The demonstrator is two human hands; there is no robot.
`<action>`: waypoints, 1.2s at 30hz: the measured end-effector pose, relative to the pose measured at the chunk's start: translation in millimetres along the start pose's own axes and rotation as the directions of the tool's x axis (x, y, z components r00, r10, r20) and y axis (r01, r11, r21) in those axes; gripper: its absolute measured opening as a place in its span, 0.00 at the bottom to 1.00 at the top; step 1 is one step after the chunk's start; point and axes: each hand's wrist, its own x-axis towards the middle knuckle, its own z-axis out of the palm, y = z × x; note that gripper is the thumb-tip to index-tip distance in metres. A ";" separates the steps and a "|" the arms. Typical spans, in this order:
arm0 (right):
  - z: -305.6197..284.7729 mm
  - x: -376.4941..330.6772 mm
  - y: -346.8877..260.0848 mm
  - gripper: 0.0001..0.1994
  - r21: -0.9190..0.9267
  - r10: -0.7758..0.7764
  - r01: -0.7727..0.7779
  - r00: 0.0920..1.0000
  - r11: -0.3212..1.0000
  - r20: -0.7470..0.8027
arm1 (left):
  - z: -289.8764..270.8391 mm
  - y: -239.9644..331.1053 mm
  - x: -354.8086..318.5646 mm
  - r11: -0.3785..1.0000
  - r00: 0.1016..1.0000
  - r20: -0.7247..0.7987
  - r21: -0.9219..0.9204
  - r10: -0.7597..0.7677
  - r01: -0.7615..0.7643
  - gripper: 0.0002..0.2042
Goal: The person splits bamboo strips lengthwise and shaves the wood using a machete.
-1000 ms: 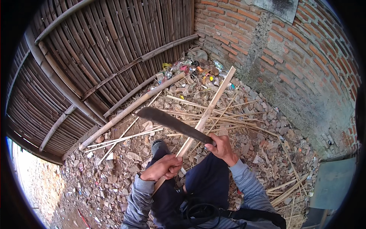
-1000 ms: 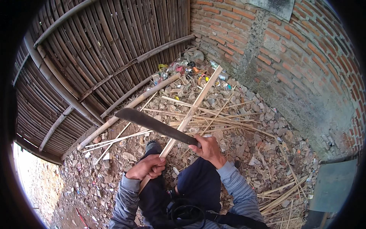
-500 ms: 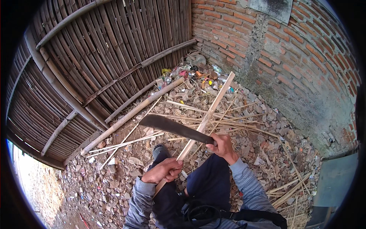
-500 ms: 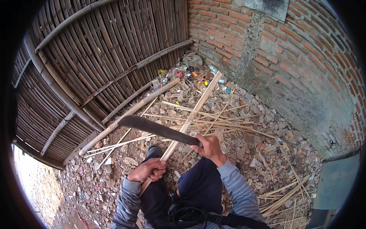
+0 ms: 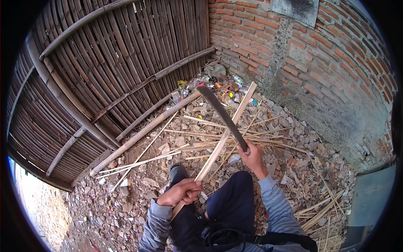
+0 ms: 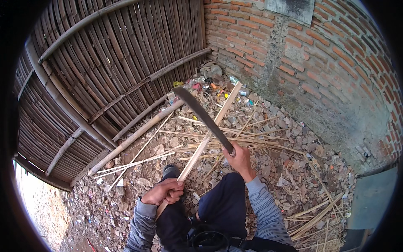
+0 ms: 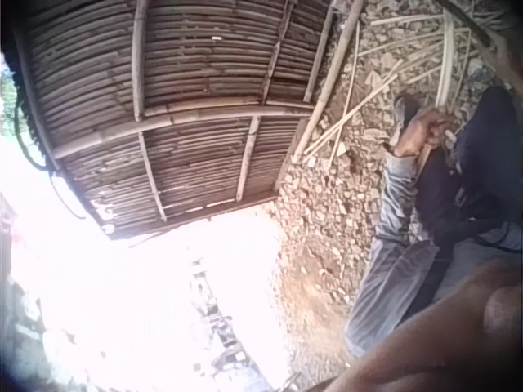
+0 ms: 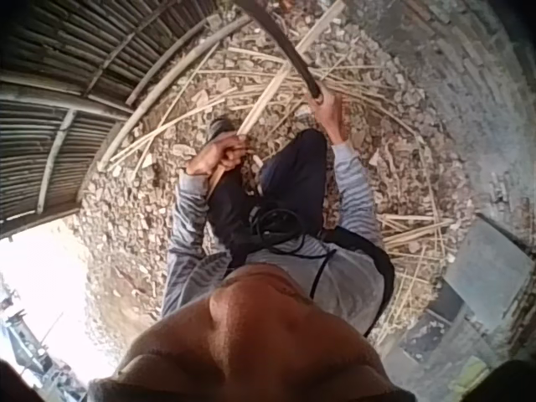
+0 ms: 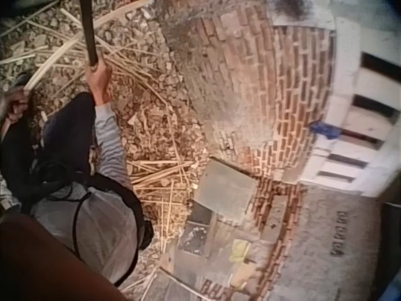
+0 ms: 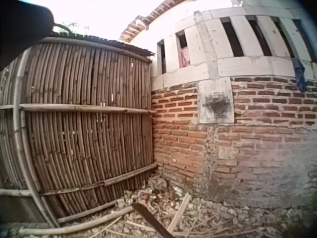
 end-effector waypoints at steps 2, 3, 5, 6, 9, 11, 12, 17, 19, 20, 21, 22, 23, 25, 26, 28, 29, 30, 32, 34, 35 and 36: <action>-0.1 -10.1 -5.0 0.14 -0.063 -0.198 0.204 0.976 0.977 0.088 | 0.9 0.3 2.6 1.000 1.000 0.004 -0.008 0.001 -0.001 0.15; -0.4 -15.1 -8.2 0.14 -0.071 -0.292 0.302 0.948 0.951 0.128 | 1.3 1.2 3.6 1.000 1.000 0.010 -0.007 0.003 -0.003 0.16; -1.1 -17.9 -12.3 0.12 -0.106 -0.300 0.324 0.934 0.940 0.194 | 0.9 1.7 3.3 1.000 1.000 0.010 -0.004 0.003 -0.003 0.16; -1.2 -14.8 -9.4 0.11 -0.097 -0.317 0.338 0.931 0.936 0.182 | 1.8 1.2 2.0 1.000 1.000 0.005 0.006 -0.004 0.004 0.16; 1.0 0.1 4.9 0.09 -0.021 -0.263 0.267 0.959 0.964 0.101 | 0.3 0.8 0.7 1.000 1.000 -0.001 0.020 0.003 -0.003 0.17; 1.7 11.1 9.7 0.10 -0.032 0.045 -0.042 0.994 0.999 0.100 | -2.1 0.6 0.5 0.999 1.000 -0.013 0.020 0.025 -0.025 0.17; 1.7 10.3 10.3 0.10 -0.006 0.031 -0.031 0.996 1.000 0.084 | -2.1 -0.1 1.0 1.000 1.000 -0.022 0.018 0.021 -0.020 0.17; 2.9 -8.9 -14.7 0.13 0.067 -0.154 0.145 0.973 0.987 0.171 | 2.3 2.8 1.6 1.000 1.000 0.018 -0.003 -0.014 0.015 0.17; 1.9 -6.5 -22.8 0.12 0.027 -0.359 0.363 0.903 0.931 0.235 | 0.5 0.4 5.4 1.000 1.000 0.019 0.013 -0.012 0.012 0.17; 3.6 -4.4 -23.1 0.12 0.025 -0.359 0.364 0.903 0.931 0.236 | -2.1 -0.8 5.2 1.000 1.000 0.021 0.027 -0.007 0.006 0.17; 6.7 -2.2 -21.2 0.11 0.034 -0.351 0.353 0.910 0.935 0.219 | -3.9 -2.2 2.4 1.000 1.000 0.022 0.025 -0.005 0.004 0.17; 8.8 1.8 -16.2 0.09 0.046 -0.343 0.341 0.919 0.939 0.196 | -3.6 -2.4 1.0 1.000 1.000 0.008 0.020 0.001 -0.001 0.17; 8.8 9.6 -6.5 0.09 0.043 -0.344 0.342 0.919 0.939 0.192 | -1.3 -2.4 0.9 1.000 1.000 -0.001 0.015 0.006 -0.006 0.17; 10.0 32.0 16.6 0.07 0.136 0.019 -0.019 1.000 0.990 -0.001 | -0.3 -3.7 -0.7 0.998 0.999 -0.031 0.059 0.018 -0.016 0.17; 5.7 40.2 25.5 0.07 0.136 0.017 -0.017 1.000 0.991 -0.002 | 0.1 -4.6 -2.5 0.995 0.998 -0.060 0.100 0.028 -0.022 0.17; -2.4 52.8 43.5 0.09 0.226 0.286 -0.268 0.957 0.937 -0.052 | 3.0 -7.0 2.9 0.990 0.997 -0.068 0.140 0.027 -0.017 0.17; -0.3 49.9 54.5 0.09 0.225 0.284 -0.265 0.957 0.938 -0.058 | 4.0 -6.3 6.2 0.984 0.997 -0.073 0.179 0.024 -0.011 0.17; 2.4 41.5 64.4 0.10 0.343 0.334 -0.301 0.942 0.890 -0.039 | 3.9 -3.4 6.7 0.985 0.999 -0.041 0.172 0.028 -0.020 0.17; 6.8 24.6 67.1 0.13 0.484 0.364 -0.324 0.931 0.813 0.012 | -2.3 -3.2 4.5 0.992 1.000 -0.003 0.125 0.031 -0.031 0.17; 5.3 4.2 53.4 0.14 0.444 0.314 -0.295 0.949 0.846 0.031 | 1.9 -1.8 2.6 0.997 0.999 0.035 0.074 0.032 -0.034 0.18; 1.4 -5.1 39.9 0.15 0.401 0.266 -0.263 0.963 0.878 0.049 | 11.9 3.5 0.6 0.993 0.999 -0.028 0.110 0.038 -0.035 0.19; -2.6 -12.0 18.0 0.16 0.396 0.244 -0.247 0.968 0.884 0.059 | 17.2 5.9 -2.1 0.989 0.994 -0.096 0.145 0.049 -0.035 0.20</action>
